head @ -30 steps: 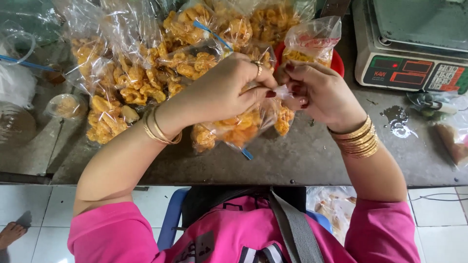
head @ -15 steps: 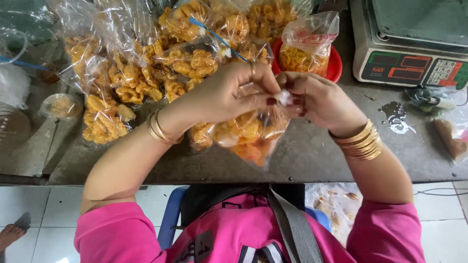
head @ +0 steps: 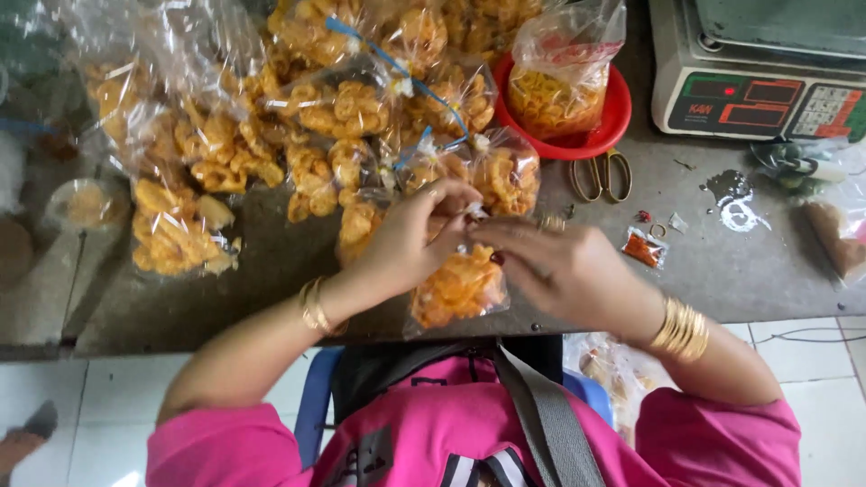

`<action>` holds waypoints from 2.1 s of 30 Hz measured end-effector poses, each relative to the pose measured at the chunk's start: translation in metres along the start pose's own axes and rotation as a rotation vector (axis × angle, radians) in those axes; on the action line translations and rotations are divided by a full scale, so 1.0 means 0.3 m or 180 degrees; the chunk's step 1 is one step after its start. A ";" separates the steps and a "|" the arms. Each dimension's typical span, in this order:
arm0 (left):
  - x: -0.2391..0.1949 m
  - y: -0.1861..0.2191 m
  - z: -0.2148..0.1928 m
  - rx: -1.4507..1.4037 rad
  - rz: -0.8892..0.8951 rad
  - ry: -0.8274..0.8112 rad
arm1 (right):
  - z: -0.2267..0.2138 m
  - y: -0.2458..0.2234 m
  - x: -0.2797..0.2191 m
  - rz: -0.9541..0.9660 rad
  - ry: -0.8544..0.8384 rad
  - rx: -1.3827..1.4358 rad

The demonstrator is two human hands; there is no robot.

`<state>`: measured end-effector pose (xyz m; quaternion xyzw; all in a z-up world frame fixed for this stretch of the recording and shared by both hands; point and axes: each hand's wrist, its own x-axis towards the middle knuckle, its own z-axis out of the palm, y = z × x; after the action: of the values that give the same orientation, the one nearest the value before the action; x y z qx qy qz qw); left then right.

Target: Manually sealing plastic bags of snacks using rubber bands at a high-efficiency pace.

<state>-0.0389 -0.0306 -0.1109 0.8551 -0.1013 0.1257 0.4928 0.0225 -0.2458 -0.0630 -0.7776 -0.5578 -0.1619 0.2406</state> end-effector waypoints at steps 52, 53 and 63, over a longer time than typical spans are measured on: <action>0.116 0.199 -0.170 -0.2216 0.0723 -0.1004 | 0.347 0.103 0.014 0.0862 0.0118 0.3347; 0.114 0.189 -0.178 -0.2039 0.0587 -0.1317 | 0.284 0.129 0.104 0.1399 0.0790 0.4350; 0.033 0.170 -0.151 -0.0632 0.0141 -0.1444 | 0.017 0.053 -0.011 0.1357 -0.1286 0.3967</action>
<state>-0.0498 -0.0169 -0.0443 0.8063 -0.2398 -0.0693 0.5362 0.0364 -0.2498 -0.0722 -0.6019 -0.4157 0.3880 0.5608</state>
